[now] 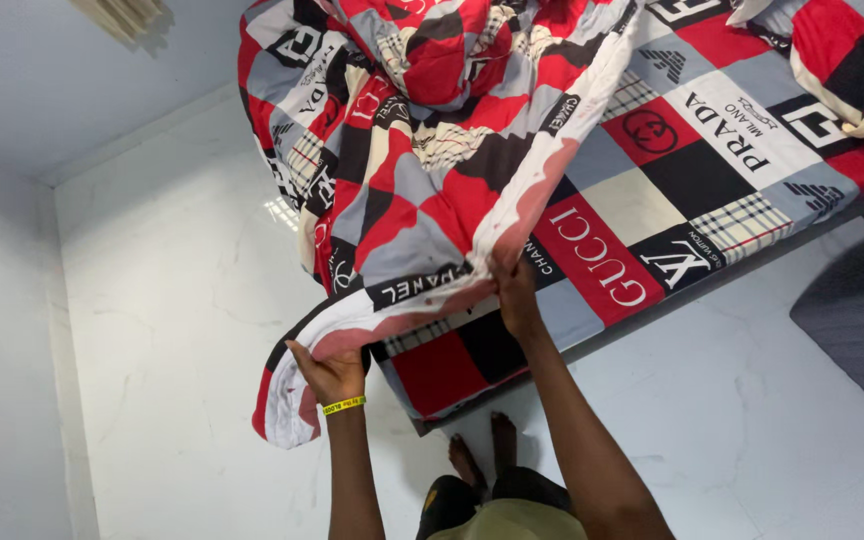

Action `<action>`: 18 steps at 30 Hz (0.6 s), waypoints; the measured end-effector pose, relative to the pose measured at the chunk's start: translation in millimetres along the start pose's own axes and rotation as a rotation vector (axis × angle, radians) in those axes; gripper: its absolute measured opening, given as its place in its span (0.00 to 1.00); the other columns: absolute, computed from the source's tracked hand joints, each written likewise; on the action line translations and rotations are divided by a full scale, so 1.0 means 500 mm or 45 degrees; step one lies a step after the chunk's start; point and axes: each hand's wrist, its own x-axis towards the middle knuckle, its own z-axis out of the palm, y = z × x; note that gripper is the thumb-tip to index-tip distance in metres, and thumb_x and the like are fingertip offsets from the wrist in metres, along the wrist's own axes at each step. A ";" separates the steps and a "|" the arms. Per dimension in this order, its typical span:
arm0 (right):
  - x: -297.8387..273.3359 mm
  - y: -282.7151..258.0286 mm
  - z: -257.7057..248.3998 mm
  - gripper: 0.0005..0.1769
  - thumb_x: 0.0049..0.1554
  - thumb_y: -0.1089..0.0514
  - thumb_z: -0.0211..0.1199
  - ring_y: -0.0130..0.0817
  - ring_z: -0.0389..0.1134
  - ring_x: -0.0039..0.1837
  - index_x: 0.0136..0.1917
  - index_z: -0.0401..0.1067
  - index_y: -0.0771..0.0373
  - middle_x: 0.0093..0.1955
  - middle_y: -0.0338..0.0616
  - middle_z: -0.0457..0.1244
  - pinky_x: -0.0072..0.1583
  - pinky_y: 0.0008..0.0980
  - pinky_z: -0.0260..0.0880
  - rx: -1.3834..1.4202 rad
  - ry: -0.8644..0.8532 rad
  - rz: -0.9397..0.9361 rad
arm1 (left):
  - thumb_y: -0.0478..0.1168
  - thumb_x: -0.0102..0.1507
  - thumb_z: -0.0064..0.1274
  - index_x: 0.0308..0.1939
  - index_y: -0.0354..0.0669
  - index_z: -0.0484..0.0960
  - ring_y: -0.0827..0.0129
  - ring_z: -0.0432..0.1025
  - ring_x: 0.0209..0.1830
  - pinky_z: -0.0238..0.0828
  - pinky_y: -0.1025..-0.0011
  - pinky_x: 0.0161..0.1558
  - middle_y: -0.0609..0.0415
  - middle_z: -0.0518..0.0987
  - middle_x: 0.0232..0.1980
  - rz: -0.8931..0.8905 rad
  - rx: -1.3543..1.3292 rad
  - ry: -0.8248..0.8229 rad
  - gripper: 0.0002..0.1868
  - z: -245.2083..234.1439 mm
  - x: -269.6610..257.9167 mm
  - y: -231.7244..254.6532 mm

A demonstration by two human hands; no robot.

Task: The person makes a bed by spreading a patterned comforter across the mattress and smoothing it down with their hands.

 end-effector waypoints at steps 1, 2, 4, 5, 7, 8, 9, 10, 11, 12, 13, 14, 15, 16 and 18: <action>-0.035 -0.002 -0.001 0.18 0.62 0.61 0.63 0.28 0.67 0.50 0.63 0.65 0.66 0.52 0.41 0.64 0.50 0.31 0.70 -0.216 0.061 0.026 | 0.62 0.70 0.45 0.64 0.43 0.72 0.61 0.70 0.65 0.68 0.57 0.68 0.52 0.76 0.64 0.023 0.000 0.040 0.30 -0.014 0.007 -0.014; -0.072 -0.008 -0.002 0.19 0.61 0.60 0.64 0.28 0.67 0.51 0.63 0.67 0.67 0.53 0.42 0.65 0.51 0.31 0.70 -0.127 -0.002 0.132 | 0.61 0.70 0.45 0.64 0.43 0.73 0.61 0.70 0.65 0.68 0.57 0.67 0.52 0.76 0.64 0.035 -0.009 0.079 0.29 -0.029 0.016 -0.029; -0.105 -0.039 0.006 0.21 0.59 0.58 0.66 0.29 0.69 0.54 0.63 0.68 0.67 0.55 0.42 0.67 0.55 0.31 0.71 0.043 -0.181 0.274 | 0.59 0.70 0.46 0.63 0.43 0.73 0.60 0.71 0.63 0.69 0.57 0.65 0.51 0.77 0.63 -0.026 0.004 0.133 0.28 -0.064 0.014 -0.075; -0.123 -0.062 0.003 0.22 0.58 0.57 0.66 0.30 0.70 0.56 0.63 0.67 0.67 0.56 0.42 0.68 0.58 0.31 0.71 0.124 -0.298 0.310 | 0.58 0.69 0.46 0.63 0.43 0.73 0.60 0.72 0.62 0.69 0.57 0.65 0.51 0.77 0.62 -0.098 0.023 0.150 0.27 -0.079 0.007 -0.106; -0.151 -0.085 0.006 0.22 0.59 0.56 0.67 0.31 0.70 0.59 0.63 0.69 0.69 0.57 0.43 0.68 0.62 0.31 0.72 0.025 -0.463 0.328 | 0.57 0.69 0.46 0.63 0.43 0.73 0.60 0.72 0.61 0.70 0.57 0.63 0.51 0.78 0.61 -0.281 0.075 0.165 0.26 -0.104 -0.024 -0.169; -0.154 -0.090 0.011 0.22 0.60 0.56 0.68 0.30 0.70 0.59 0.62 0.71 0.70 0.57 0.44 0.69 0.62 0.31 0.71 -0.158 -0.515 0.293 | 0.56 0.69 0.46 0.63 0.43 0.74 0.59 0.73 0.60 0.71 0.57 0.62 0.51 0.78 0.60 -0.383 0.102 0.155 0.26 -0.101 -0.035 -0.203; -0.157 -0.091 0.012 0.21 0.61 0.56 0.68 0.30 0.69 0.60 0.62 0.73 0.72 0.58 0.44 0.70 0.63 0.31 0.70 -0.342 -0.565 0.258 | 0.55 0.69 0.46 0.62 0.43 0.74 0.59 0.73 0.59 0.71 0.57 0.61 0.51 0.78 0.60 -0.470 0.124 0.150 0.25 -0.093 -0.044 -0.229; -0.156 -0.088 0.008 0.22 0.60 0.56 0.68 0.31 0.69 0.59 0.63 0.71 0.71 0.57 0.44 0.69 0.61 0.32 0.70 -0.266 -0.528 0.310 | 0.54 0.69 0.47 0.62 0.43 0.74 0.59 0.74 0.58 0.72 0.57 0.61 0.51 0.79 0.59 -0.512 0.131 0.161 0.25 -0.080 -0.043 -0.247; -0.155 -0.079 0.002 0.23 0.59 0.56 0.68 0.32 0.69 0.58 0.64 0.70 0.69 0.56 0.44 0.69 0.60 0.33 0.70 -0.189 -0.490 0.362 | 0.53 0.68 0.47 0.62 0.43 0.74 0.59 0.74 0.57 0.72 0.57 0.60 0.50 0.79 0.59 -0.524 0.122 0.184 0.24 -0.065 -0.039 -0.255; -0.153 -0.064 -0.007 0.24 0.59 0.57 0.68 0.32 0.70 0.57 0.64 0.68 0.68 0.56 0.43 0.68 0.59 0.34 0.70 -0.108 -0.455 0.419 | 0.52 0.68 0.47 0.62 0.43 0.74 0.58 0.74 0.57 0.72 0.57 0.59 0.50 0.79 0.58 -0.517 0.117 0.216 0.24 -0.050 -0.036 -0.253; -0.141 -0.045 -0.016 0.22 0.57 0.56 0.67 0.33 0.70 0.56 0.62 0.69 0.66 0.55 0.42 0.68 0.58 0.34 0.71 -0.023 -0.352 0.431 | 0.52 0.68 0.47 0.62 0.43 0.74 0.58 0.75 0.56 0.73 0.56 0.58 0.50 0.79 0.57 -0.480 0.108 0.254 0.23 -0.035 -0.033 -0.243; -0.132 -0.026 -0.029 0.21 0.56 0.55 0.67 0.33 0.71 0.55 0.60 0.70 0.64 0.53 0.41 0.69 0.57 0.35 0.72 0.063 -0.243 0.450 | 0.51 0.68 0.47 0.61 0.43 0.75 0.58 0.75 0.55 0.73 0.56 0.58 0.50 0.80 0.57 -0.446 0.095 0.284 0.23 -0.021 -0.036 -0.232; -0.125 -0.006 -0.045 0.20 0.54 0.54 0.67 0.33 0.71 0.54 0.58 0.70 0.62 0.52 0.39 0.69 0.56 0.36 0.73 0.148 -0.134 0.468 | 0.50 0.68 0.47 0.61 0.42 0.75 0.58 0.76 0.54 0.74 0.56 0.57 0.50 0.80 0.56 -0.418 0.079 0.294 0.22 -0.012 -0.046 -0.218; -0.114 0.013 -0.058 0.17 0.56 0.51 0.66 0.33 0.71 0.52 0.55 0.69 0.59 0.49 0.39 0.67 0.54 0.36 0.74 0.260 -0.105 0.456 | 0.49 0.67 0.48 0.61 0.42 0.75 0.57 0.76 0.53 0.74 0.56 0.56 0.50 0.80 0.56 -0.415 0.074 0.237 0.22 -0.002 -0.052 -0.208; -0.102 0.059 -0.083 0.13 0.60 0.46 0.64 0.34 0.70 0.47 0.50 0.68 0.55 0.42 0.38 0.64 0.52 0.38 0.75 0.487 -0.044 0.443 | 0.48 0.69 0.49 0.65 0.42 0.73 0.57 0.73 0.57 0.71 0.56 0.59 0.50 0.78 0.59 -0.438 0.077 0.093 0.23 -0.001 -0.079 -0.210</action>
